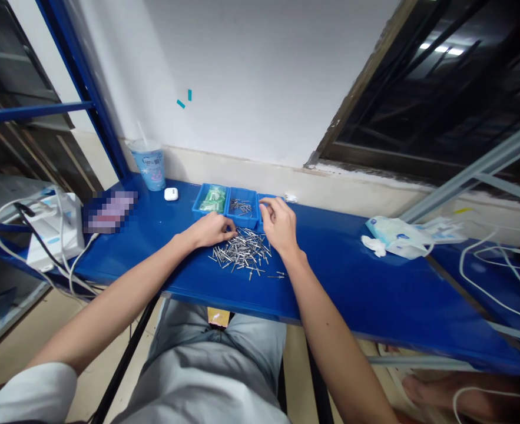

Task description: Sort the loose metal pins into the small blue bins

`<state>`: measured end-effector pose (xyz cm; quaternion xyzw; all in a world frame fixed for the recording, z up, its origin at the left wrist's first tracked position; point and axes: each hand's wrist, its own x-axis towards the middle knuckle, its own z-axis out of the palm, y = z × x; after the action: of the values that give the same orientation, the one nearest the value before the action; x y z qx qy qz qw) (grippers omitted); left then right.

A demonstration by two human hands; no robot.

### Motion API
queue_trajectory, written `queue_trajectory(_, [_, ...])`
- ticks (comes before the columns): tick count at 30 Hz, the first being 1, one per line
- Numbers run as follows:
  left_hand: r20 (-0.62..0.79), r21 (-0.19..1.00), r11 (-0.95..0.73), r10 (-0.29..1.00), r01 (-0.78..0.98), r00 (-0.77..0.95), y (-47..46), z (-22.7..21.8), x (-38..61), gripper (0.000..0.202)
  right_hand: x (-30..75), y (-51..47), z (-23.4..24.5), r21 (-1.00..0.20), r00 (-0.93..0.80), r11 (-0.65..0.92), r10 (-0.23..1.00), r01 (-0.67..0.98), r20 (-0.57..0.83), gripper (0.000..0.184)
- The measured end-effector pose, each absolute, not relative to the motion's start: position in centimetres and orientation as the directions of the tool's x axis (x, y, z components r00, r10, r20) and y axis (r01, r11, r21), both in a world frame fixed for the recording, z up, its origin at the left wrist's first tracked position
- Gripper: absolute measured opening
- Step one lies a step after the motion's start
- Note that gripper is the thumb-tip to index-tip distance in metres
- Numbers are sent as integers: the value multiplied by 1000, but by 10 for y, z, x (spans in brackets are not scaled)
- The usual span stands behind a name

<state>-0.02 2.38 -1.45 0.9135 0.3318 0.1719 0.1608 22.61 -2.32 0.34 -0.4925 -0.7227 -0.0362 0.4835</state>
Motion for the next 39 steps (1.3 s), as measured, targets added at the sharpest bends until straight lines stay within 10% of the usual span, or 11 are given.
queue_trajectory(39, [412,535,-759,617,370,670,7,0,0,9,212,-26,-7,-468,-393,553,828,690,400,21])
